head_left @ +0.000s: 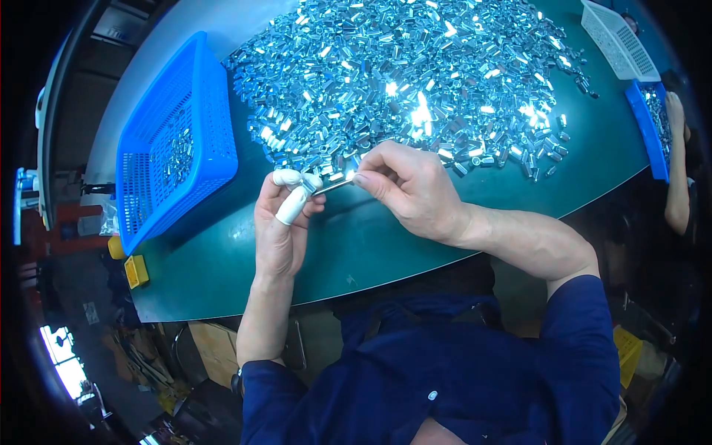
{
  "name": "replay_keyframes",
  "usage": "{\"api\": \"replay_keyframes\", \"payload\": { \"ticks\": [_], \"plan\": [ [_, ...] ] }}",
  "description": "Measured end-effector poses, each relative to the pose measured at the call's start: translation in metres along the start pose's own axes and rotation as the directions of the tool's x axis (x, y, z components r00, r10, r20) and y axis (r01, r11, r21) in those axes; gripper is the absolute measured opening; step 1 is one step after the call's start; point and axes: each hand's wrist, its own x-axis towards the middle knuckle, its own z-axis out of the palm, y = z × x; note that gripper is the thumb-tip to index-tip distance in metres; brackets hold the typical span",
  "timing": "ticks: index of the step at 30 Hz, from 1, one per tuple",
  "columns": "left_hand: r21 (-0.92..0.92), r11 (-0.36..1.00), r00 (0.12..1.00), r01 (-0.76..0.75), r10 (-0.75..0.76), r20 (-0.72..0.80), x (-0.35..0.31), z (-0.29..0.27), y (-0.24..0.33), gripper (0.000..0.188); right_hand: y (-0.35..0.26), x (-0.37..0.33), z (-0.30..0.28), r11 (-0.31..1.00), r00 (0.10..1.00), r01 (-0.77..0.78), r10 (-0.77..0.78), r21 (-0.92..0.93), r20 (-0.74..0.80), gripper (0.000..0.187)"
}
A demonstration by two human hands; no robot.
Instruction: Manually picking up small metallic parts from a pile and inserting them into small tubes before placing them into a collection basket.
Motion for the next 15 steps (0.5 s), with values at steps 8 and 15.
{"api": "replay_keyframes", "payload": {
  "ticks": [8,15],
  "plan": [
    [0.141,0.99,0.998,-0.032,0.039,-0.044,-0.002,0.006,-0.007,0.032,-0.002,0.002,0.0,0.995,0.985,0.102,-0.103,-0.014,-0.138,0.008],
    [0.261,0.961,0.991,-0.087,0.109,-0.071,-0.009,0.01,-0.014,0.021,-0.002,-0.003,0.002,0.996,0.989,0.084,-0.087,-0.033,-0.12,0.012]
  ]
}}
